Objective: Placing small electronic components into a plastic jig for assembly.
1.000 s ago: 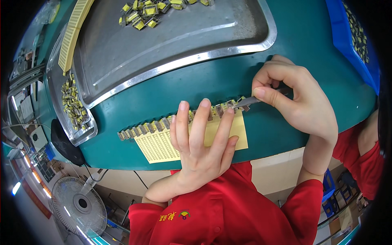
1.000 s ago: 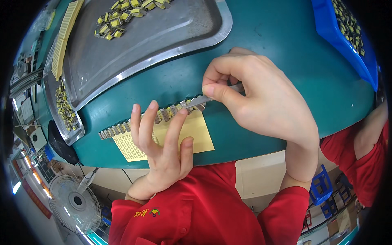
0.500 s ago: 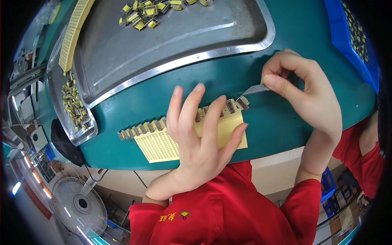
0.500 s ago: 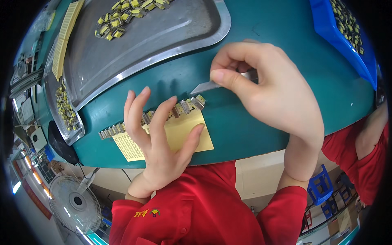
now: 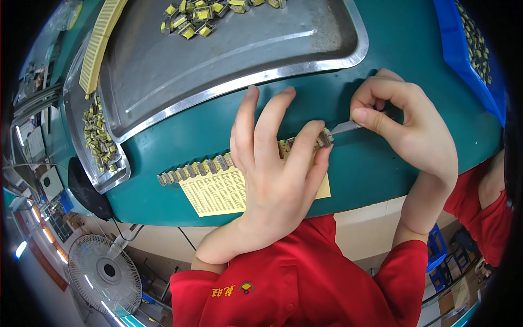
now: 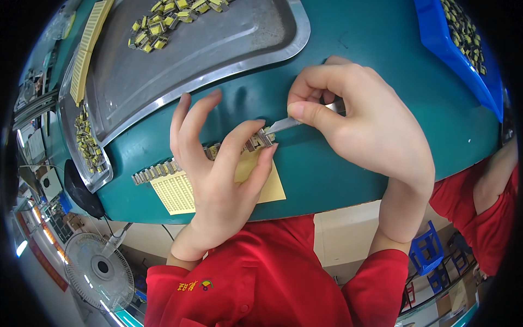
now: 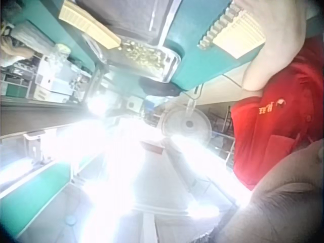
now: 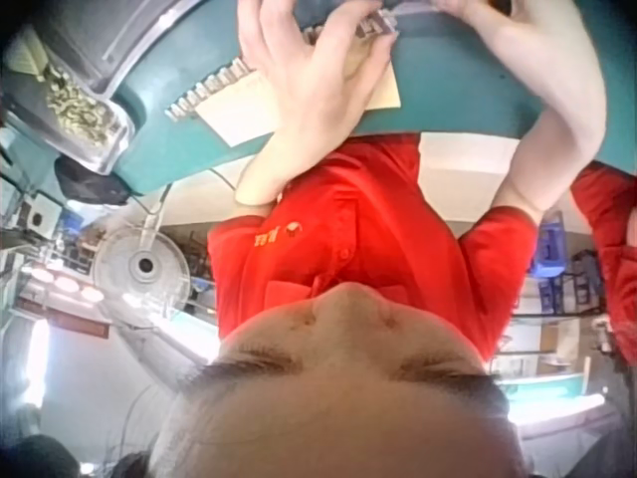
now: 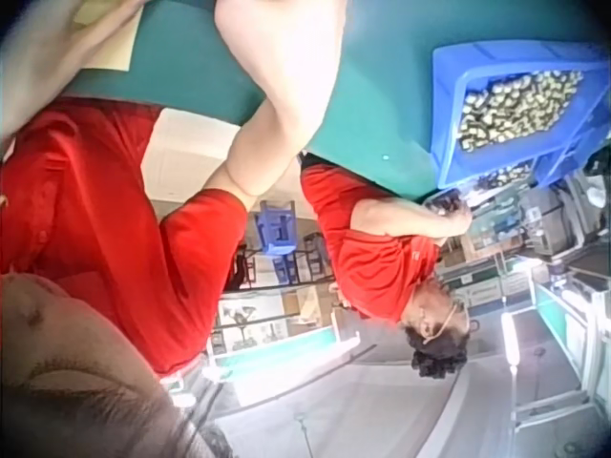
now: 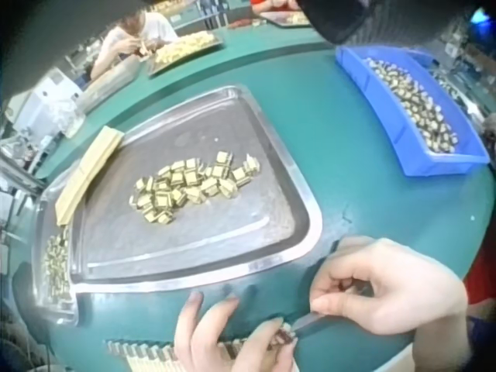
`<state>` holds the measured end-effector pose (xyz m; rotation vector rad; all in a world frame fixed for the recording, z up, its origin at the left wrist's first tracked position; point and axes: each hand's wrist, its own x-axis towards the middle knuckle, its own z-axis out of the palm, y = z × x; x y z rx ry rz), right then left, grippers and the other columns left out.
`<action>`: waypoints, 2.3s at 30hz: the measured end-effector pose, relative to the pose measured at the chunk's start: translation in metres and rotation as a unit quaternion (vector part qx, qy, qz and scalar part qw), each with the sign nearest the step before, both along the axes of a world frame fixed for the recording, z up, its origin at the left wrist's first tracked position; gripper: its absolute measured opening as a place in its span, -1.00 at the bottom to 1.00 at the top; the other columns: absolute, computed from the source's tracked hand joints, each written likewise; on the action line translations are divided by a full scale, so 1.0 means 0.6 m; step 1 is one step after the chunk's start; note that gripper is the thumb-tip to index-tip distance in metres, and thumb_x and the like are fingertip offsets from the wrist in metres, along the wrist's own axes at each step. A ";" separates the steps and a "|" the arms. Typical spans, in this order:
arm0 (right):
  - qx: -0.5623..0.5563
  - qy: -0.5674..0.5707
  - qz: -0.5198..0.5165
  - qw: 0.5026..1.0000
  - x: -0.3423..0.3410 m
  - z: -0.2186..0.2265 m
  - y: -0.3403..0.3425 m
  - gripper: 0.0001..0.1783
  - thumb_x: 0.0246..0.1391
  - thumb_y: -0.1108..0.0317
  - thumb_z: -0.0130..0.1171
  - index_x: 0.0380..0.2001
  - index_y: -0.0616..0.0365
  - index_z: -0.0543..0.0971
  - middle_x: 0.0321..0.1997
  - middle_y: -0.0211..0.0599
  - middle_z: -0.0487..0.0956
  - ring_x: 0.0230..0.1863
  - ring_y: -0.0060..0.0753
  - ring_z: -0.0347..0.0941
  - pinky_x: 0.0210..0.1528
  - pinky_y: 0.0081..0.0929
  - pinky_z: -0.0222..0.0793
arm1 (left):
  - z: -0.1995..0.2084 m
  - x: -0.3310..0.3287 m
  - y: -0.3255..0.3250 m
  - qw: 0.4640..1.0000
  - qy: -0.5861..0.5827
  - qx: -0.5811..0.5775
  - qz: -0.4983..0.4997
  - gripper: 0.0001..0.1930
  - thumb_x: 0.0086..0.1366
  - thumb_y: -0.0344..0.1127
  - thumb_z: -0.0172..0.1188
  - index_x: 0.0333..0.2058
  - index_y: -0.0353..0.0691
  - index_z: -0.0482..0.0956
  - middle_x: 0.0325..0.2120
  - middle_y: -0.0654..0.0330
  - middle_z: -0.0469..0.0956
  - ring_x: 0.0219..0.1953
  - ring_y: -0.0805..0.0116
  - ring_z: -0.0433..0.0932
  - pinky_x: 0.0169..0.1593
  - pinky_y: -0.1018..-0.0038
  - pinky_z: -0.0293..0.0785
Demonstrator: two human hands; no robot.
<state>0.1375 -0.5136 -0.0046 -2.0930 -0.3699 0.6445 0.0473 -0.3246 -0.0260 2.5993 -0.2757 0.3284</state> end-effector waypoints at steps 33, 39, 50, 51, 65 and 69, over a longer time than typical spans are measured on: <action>-0.009 0.002 -0.010 1.000 -0.002 0.001 0.008 -0.85 0.04 0.38 0.25 -0.42 0.27 0.56 -0.46 -0.39 0.39 -0.38 -0.48 0.23 -0.28 -0.51 0.18 | 0.018 -0.065 0.006 0.996 0.059 0.064 -0.030 -0.55 -0.01 -0.37 0.42 -0.07 -0.03 0.64 0.18 0.00 0.19 0.28 -0.26 0.09 0.22 0.02 0.20; -0.008 0.001 -0.008 1.000 -0.002 0.001 0.007 -0.86 0.03 0.39 0.25 -0.43 0.27 0.56 -0.46 -0.38 0.40 -0.37 -0.48 0.23 -0.28 -0.51 0.18 | 0.018 -0.067 0.004 0.996 0.065 0.058 -0.028 -0.54 -0.02 -0.38 0.42 -0.06 0.00 0.64 0.18 0.00 0.19 0.28 -0.25 0.08 0.23 0.03 0.20; -0.013 -0.001 -0.004 1.000 -0.002 -0.003 0.006 -0.86 0.05 0.39 0.23 -0.43 0.26 0.56 -0.48 -0.39 0.38 -0.38 -0.49 0.24 -0.30 -0.52 0.18 | 0.021 -0.064 0.004 0.996 0.072 0.050 -0.031 -0.52 -0.01 -0.39 0.41 -0.03 -0.03 0.62 0.17 -0.06 0.19 0.28 -0.26 0.08 0.24 0.01 0.16; -0.011 0.002 -0.008 1.000 -0.003 -0.003 0.007 -0.86 0.05 0.39 0.24 -0.43 0.26 0.56 -0.49 -0.39 0.38 -0.38 -0.49 0.23 -0.31 -0.52 0.18 | 0.021 -0.064 0.004 0.996 0.072 0.050 -0.032 -0.52 -0.01 -0.39 0.41 -0.03 -0.03 0.62 0.17 -0.06 0.19 0.28 -0.26 0.08 0.24 0.01 0.16; -0.015 -0.010 -0.003 1.000 -0.003 -0.004 0.006 -0.85 0.05 0.37 0.25 -0.44 0.25 0.56 -0.50 -0.40 0.38 -0.40 -0.48 0.22 -0.31 -0.51 0.17 | 0.019 -0.061 0.006 0.996 0.069 0.045 -0.040 -0.51 0.02 -0.38 0.40 0.00 -0.08 0.58 0.18 -0.10 0.15 0.27 -0.24 0.09 0.24 -0.01 0.16; -0.013 -0.003 -0.004 1.000 -0.003 -0.003 0.006 -0.85 0.05 0.37 0.25 -0.45 0.25 0.56 -0.50 -0.40 0.38 -0.40 -0.48 0.22 -0.31 -0.51 0.17 | 0.014 -0.061 0.008 0.997 0.063 0.028 -0.040 -0.50 0.03 -0.38 0.40 0.01 -0.13 0.55 0.18 -0.11 0.15 0.27 -0.26 0.09 0.24 -0.02 0.16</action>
